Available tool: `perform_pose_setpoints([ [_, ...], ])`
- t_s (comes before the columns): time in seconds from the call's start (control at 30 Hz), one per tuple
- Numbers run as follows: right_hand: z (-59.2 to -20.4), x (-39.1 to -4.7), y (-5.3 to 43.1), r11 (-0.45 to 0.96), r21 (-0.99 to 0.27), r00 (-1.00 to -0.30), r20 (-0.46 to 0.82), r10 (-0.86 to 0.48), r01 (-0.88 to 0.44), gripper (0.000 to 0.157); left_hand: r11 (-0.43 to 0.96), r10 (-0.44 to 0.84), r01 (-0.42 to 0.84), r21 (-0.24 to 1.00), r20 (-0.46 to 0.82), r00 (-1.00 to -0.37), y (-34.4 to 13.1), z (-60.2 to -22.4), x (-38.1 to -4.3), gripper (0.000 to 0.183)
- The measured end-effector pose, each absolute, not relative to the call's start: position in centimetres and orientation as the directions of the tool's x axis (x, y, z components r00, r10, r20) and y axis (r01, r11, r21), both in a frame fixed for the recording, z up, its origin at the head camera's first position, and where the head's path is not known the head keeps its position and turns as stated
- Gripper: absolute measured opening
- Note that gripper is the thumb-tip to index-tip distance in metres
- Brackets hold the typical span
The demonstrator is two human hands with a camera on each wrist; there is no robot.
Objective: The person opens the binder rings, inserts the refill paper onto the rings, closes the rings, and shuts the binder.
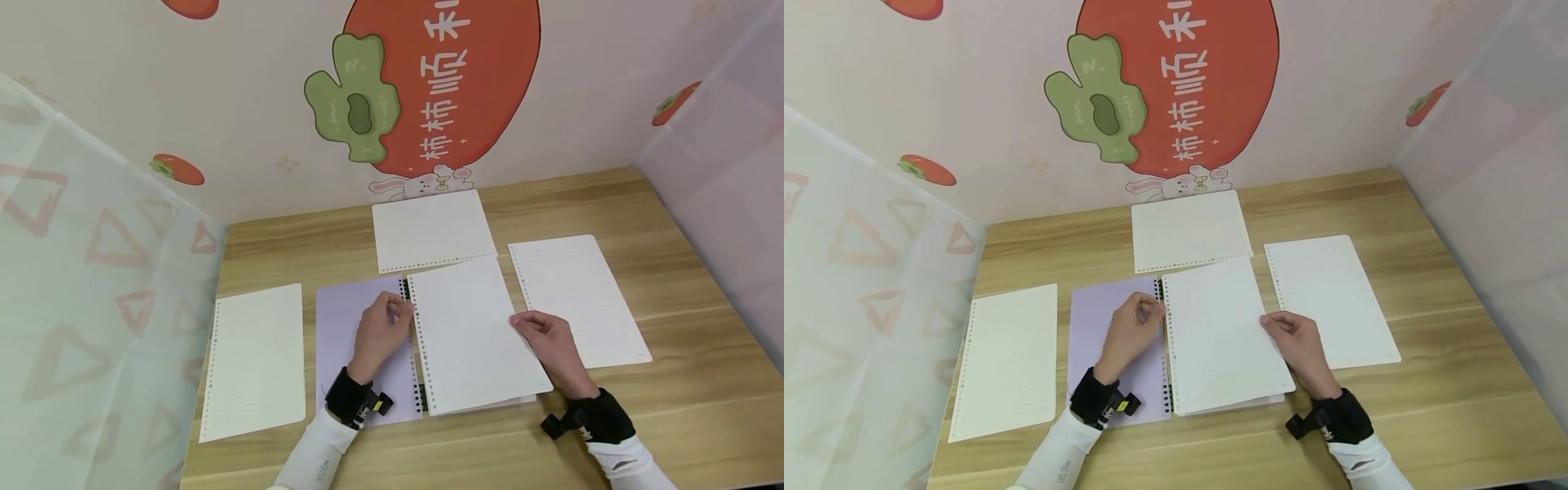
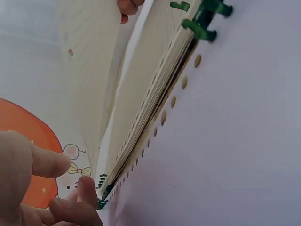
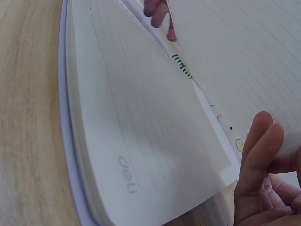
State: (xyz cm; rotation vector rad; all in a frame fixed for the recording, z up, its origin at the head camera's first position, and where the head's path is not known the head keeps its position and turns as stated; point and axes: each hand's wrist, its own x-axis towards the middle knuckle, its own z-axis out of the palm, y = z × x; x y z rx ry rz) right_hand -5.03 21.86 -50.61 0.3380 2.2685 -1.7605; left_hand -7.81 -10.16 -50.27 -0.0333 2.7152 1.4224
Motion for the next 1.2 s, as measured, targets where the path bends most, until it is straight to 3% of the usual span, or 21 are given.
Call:
perform_pose_setpoints([
  [0.13,-50.7,-5.0,21.9,0.242,-0.915,-0.945,-0.326,0.028,0.323,0.053,0.690,0.109,0.112,0.715,0.050,-0.993,-9.9,-49.7,-7.8,0.045],
  [0.3,-50.6,-5.0,22.0,0.243,-0.915,-0.944,-0.328,0.022,0.323,0.052,0.769,0.244,0.228,0.598,0.055,-0.968,-9.7,-49.4,-7.6,0.058],
  [0.6,-50.7,-4.9,22.0,0.255,-0.911,-0.945,-0.326,0.031,0.323,0.054,0.788,0.317,0.263,0.557,-0.001,-0.949,-9.5,-49.5,-7.0,0.060],
  [1.2,-50.9,-4.8,21.5,0.233,-0.917,-0.944,-0.330,0.019,0.325,0.055,0.800,0.313,0.256,0.542,-0.013,-0.950,-9.9,-49.3,-6.4,0.055],
])
